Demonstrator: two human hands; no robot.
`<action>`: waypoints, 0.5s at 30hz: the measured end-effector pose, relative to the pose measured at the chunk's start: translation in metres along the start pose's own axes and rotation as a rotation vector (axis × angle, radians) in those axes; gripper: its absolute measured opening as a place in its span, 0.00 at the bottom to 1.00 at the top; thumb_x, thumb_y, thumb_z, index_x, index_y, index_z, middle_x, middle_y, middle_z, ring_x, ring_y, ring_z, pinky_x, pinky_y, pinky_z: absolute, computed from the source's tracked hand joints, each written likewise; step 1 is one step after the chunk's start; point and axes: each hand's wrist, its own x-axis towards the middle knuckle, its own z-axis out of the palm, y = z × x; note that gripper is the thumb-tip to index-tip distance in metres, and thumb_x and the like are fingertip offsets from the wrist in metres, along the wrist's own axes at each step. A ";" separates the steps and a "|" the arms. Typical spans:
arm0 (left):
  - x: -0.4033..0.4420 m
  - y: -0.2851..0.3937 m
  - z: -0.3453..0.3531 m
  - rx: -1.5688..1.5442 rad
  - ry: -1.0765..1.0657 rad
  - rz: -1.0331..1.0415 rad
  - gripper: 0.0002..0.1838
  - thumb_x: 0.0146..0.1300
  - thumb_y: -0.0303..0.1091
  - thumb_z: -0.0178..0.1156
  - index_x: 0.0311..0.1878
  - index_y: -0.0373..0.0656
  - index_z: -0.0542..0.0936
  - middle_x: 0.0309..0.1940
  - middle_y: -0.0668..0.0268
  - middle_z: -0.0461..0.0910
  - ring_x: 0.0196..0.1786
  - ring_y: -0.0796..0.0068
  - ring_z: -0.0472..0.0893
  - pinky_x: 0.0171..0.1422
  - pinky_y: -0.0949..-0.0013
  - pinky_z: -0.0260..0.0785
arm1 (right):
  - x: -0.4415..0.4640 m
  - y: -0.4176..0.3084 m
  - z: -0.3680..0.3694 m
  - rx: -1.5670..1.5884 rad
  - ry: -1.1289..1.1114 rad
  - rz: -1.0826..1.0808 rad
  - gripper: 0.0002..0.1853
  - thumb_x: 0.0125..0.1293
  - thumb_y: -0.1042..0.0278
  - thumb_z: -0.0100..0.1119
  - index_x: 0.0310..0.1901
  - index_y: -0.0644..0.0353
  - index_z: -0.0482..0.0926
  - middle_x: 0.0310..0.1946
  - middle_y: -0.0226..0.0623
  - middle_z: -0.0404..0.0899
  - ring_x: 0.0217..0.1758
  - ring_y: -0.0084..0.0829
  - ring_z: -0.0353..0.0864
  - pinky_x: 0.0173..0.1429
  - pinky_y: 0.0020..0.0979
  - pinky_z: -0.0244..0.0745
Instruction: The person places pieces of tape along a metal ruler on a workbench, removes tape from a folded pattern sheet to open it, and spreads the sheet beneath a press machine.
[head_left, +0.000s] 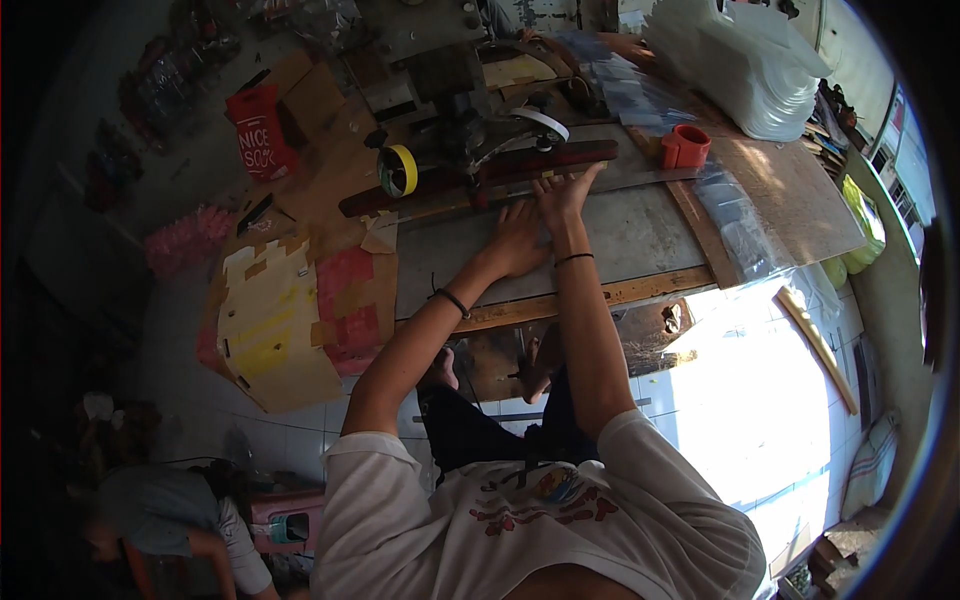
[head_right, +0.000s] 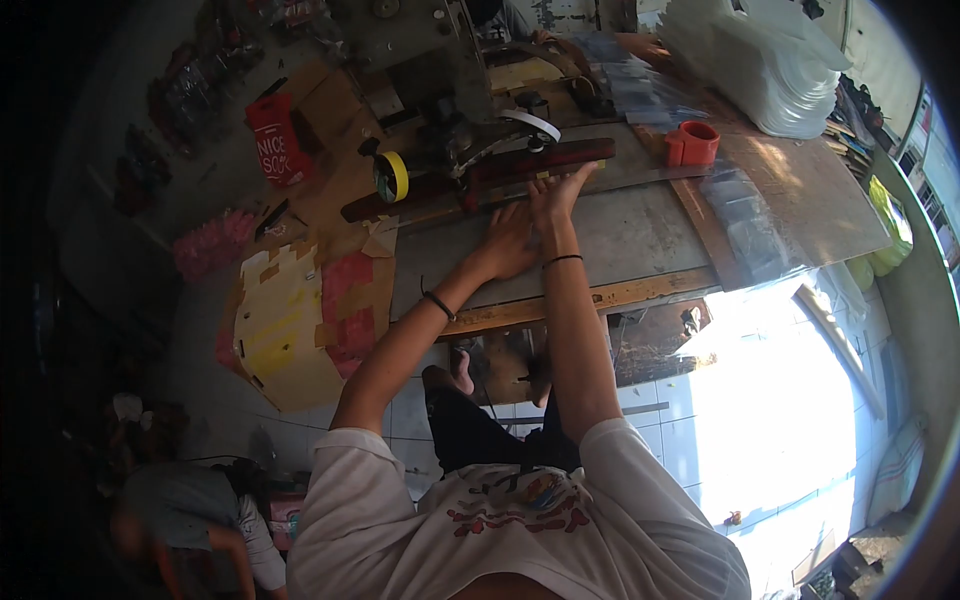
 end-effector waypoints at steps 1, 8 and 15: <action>0.000 0.002 -0.002 -0.004 -0.008 -0.011 0.42 0.62 0.49 0.60 0.74 0.35 0.60 0.70 0.48 0.64 0.73 0.49 0.61 0.77 0.45 0.52 | -0.003 -0.001 0.004 0.000 0.021 -0.014 0.64 0.61 0.12 0.35 0.79 0.62 0.32 0.78 0.57 0.42 0.82 0.56 0.45 0.84 0.52 0.41; 0.004 -0.004 0.002 0.039 0.026 0.016 0.42 0.62 0.49 0.60 0.74 0.36 0.60 0.70 0.47 0.63 0.73 0.49 0.61 0.77 0.45 0.52 | 0.007 0.001 -0.005 -0.021 -0.075 -0.005 0.64 0.62 0.14 0.38 0.79 0.64 0.32 0.78 0.60 0.43 0.82 0.54 0.46 0.83 0.52 0.46; 0.000 -0.005 0.011 0.089 0.022 -0.015 0.43 0.62 0.47 0.61 0.75 0.36 0.58 0.71 0.47 0.63 0.75 0.47 0.59 0.77 0.44 0.52 | -0.005 0.006 -0.005 -0.034 0.090 -0.082 0.41 0.78 0.44 0.41 0.76 0.71 0.45 0.73 0.58 0.54 0.77 0.51 0.58 0.80 0.44 0.56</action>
